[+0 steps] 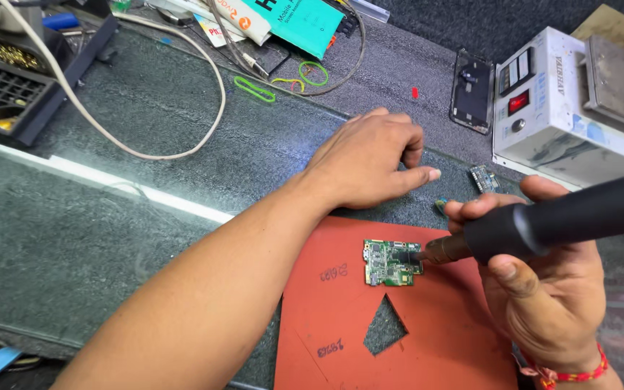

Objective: The person uses a heat gun to heat components on a circuit board while holding it in place on a red mat.

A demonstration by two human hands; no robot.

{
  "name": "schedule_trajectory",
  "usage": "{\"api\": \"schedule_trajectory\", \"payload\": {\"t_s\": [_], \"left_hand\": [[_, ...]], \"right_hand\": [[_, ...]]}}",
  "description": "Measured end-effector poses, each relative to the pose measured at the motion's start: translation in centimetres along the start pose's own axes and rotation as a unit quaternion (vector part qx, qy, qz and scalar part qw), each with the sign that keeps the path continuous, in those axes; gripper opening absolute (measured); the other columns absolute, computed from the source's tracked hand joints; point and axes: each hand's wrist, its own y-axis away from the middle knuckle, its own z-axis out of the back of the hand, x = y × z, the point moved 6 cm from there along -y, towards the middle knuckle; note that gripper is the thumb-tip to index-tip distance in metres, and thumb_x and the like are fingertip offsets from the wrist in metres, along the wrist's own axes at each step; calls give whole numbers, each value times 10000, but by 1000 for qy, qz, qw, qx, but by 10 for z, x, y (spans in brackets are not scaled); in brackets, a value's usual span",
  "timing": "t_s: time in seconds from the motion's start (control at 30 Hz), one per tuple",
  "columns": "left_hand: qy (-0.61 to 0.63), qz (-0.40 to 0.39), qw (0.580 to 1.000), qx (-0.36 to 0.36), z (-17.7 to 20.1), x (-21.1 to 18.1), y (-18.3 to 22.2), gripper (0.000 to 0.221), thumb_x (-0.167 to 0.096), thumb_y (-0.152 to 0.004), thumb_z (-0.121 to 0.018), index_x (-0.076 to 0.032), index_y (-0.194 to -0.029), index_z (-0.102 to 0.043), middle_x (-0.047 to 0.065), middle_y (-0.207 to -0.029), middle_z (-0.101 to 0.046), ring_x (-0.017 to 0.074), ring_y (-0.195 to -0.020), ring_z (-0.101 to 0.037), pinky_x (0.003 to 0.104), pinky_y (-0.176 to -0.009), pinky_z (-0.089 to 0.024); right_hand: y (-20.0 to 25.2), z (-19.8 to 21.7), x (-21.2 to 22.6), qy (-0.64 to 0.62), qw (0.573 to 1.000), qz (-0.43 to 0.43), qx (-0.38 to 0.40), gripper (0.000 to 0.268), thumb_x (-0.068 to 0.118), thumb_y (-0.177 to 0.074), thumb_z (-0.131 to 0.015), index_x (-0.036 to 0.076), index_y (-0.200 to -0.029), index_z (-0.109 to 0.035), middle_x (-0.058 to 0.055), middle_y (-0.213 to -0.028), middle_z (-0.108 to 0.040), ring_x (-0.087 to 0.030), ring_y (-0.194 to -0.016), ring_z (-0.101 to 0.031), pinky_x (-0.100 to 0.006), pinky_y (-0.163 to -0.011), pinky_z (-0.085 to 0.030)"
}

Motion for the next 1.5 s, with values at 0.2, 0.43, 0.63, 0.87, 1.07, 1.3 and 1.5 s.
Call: {"api": "schedule_trajectory", "payload": {"t_s": [0.2,0.43,0.63,0.87,1.07,1.3,1.5], "left_hand": [[-12,-3,1000,12,-4,2,0,342,-443,-799,-768,-113,-763,-687,32,-856,-701,284,-951,-624,453,-879,-476],[-25,-9,1000,16,-5,0,0,342,-449,-787,-774,-116,-771,-701,26,-856,-705,281,-944,-621,459,-864,-474],[-33,3,999,38,-6,0,-1,344,-458,-800,-769,-124,-760,-695,17,-845,-697,265,-948,-622,463,-852,-470],[-48,-16,998,23,-8,-4,1,329,-445,-786,-779,-130,-742,-697,13,-840,-695,276,-933,-618,470,-849,-449],[-45,-14,998,38,-5,-6,0,327,-448,-801,-769,-133,-757,-692,10,-845,-694,266,-944,-625,466,-833,-445],[-41,-14,998,35,-8,-1,0,323,-443,-805,-771,-131,-776,-696,18,-853,-695,275,-944,-625,470,-844,-445],[-45,-4,998,43,-7,-3,0,329,-455,-801,-768,-135,-771,-697,11,-856,-698,265,-951,-626,464,-848,-446]], "right_hand": [[15,-3,0,24,1000,4,13,454,28,-1061,-700,40,-1456,-478,-233,-1272,-612,-357,-1287,-577,-625,-1257,-374],[20,-8,0,58,997,48,13,430,102,-1073,-779,73,-1403,-504,-220,-1214,-637,-355,-1228,-618,-530,-1270,-227],[16,-7,8,103,993,56,-18,418,131,-1078,-775,75,-1389,-501,-197,-1207,-649,-347,-1199,-657,-552,-1329,-294],[18,-19,-2,171,985,33,-5,430,87,-1035,-749,94,-1331,-437,-215,-1217,-630,-351,-1185,-658,-504,-1302,-316],[14,-25,2,158,987,32,-17,475,38,-994,-708,87,-1360,-410,-208,-1202,-621,-363,-1184,-676,-536,-1291,-400],[14,-21,4,180,982,56,-13,466,-28,-1026,-705,110,-1342,-393,-177,-1160,-606,-338,-1127,-690,-514,-1241,-437],[19,-27,2,147,988,41,-30,481,-29,-997,-707,95,-1347,-401,-195,-1132,-601,-359,-1113,-679,-528,-1212,-416]]}}
